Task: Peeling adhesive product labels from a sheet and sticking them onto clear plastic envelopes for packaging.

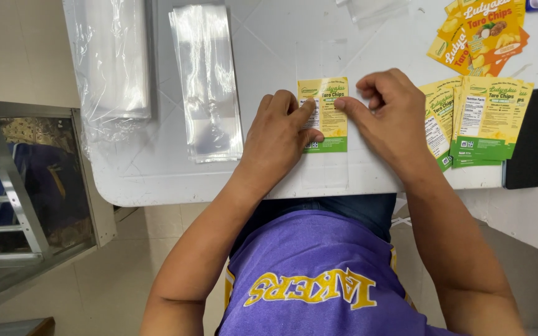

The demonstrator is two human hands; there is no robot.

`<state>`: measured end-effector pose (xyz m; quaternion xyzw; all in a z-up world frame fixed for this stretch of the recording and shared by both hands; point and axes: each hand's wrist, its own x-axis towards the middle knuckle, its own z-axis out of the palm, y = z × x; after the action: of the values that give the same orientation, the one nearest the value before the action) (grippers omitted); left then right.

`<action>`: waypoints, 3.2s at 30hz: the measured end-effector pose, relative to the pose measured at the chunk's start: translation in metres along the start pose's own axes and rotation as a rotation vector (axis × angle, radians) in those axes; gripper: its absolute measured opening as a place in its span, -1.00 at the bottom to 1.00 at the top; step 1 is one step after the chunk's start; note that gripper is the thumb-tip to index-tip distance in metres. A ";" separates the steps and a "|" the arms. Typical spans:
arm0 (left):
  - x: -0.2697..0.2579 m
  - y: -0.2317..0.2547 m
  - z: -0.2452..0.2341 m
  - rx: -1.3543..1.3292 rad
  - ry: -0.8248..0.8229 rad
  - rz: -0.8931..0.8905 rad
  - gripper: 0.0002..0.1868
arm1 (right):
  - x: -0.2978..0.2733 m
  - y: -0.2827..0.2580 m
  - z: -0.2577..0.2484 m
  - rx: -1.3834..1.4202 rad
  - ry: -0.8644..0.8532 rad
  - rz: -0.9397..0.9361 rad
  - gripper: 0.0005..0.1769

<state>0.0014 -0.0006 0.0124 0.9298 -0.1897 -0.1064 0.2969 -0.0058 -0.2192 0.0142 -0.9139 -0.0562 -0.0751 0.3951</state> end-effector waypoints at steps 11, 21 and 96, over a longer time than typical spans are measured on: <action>-0.001 -0.018 0.023 -0.024 0.135 0.186 -0.43 | 0.025 0.022 0.018 -0.217 0.105 -0.050 -0.70; -0.010 -0.003 -0.012 -0.311 0.159 0.014 -0.51 | 0.004 0.011 0.018 -0.035 -0.058 -0.224 -0.88; -0.103 0.031 0.048 0.289 0.001 0.548 -0.51 | -0.035 -0.014 -0.041 0.363 0.005 0.016 -0.84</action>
<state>-0.1154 -0.0052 0.0010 0.8766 -0.4463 0.0063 0.1796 -0.0466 -0.2412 0.0452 -0.8279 -0.0606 -0.0629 0.5541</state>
